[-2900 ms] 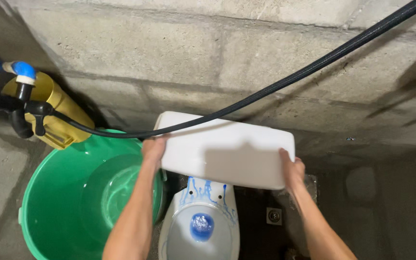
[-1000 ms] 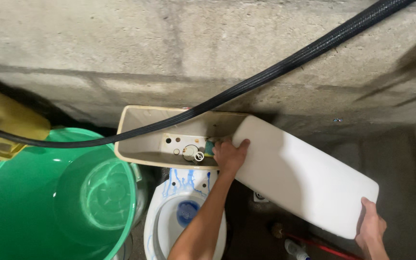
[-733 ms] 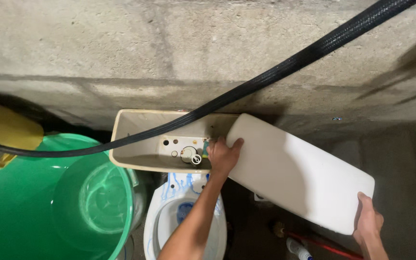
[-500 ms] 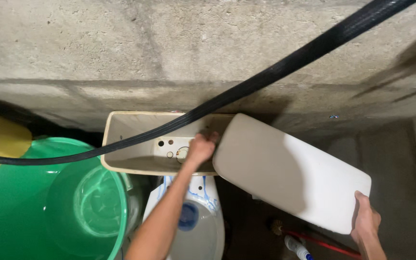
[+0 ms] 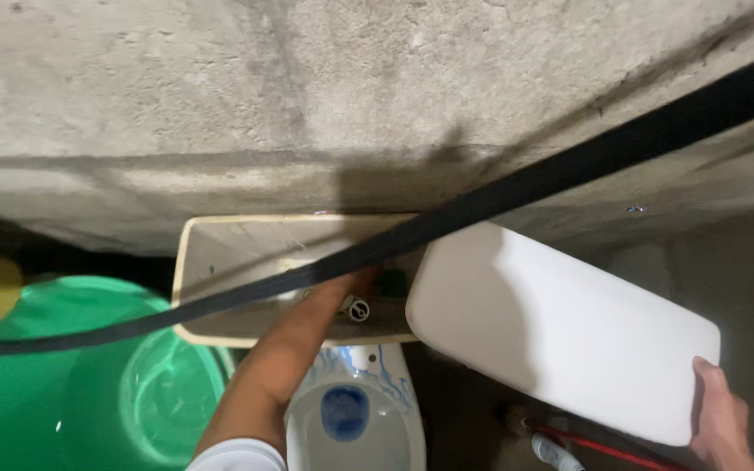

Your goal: The person scrubs the inside of a toilet bowl with a brush, moves several bottles of toiletries on a shelf and a window ledge, and then removes the toilet tank lid to scrub it with a sponge.

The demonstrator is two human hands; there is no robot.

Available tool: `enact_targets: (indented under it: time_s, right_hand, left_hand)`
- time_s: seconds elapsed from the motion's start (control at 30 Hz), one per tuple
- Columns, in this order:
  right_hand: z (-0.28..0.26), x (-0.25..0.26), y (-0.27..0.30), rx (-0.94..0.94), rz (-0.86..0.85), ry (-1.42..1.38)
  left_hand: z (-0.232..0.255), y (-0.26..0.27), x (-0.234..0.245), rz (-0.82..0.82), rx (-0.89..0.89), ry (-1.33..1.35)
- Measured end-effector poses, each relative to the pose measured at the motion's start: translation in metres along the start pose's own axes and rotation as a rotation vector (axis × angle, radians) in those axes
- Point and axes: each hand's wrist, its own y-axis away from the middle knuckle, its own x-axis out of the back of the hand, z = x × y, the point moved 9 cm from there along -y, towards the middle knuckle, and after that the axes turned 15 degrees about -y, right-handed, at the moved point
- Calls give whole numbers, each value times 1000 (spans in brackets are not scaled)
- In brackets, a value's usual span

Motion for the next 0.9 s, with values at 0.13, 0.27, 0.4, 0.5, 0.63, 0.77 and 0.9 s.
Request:
enact_targets:
  time_s: [0.13, 0.27, 0.4, 0.5, 0.63, 0.77, 0.9]
  right_hand:
    - [6, 7, -7, 42, 114, 160]
    - [2, 3, -1, 8, 82, 87]
    - [5, -3, 16, -49, 124, 43]
    - [-2, -6, 6, 14, 80, 58]
    - [1, 2, 0, -13, 72, 49]
    - [3, 9, -5, -19, 55, 44]
    - [11, 10, -3, -42, 54, 84]
  left_hand:
    - [-17, -31, 29, 158, 105, -135]
    - [5, -55, 17, 196, 75, -136]
    - [23, -62, -8, 166, 42, -114]
    - [29, -76, -3, 181, 51, -104]
    - [33, -68, -9, 194, 55, -79]
    - [20, -72, 2, 233, 97, -82]
    - [-30, -69, 20, 274, 207, -128]
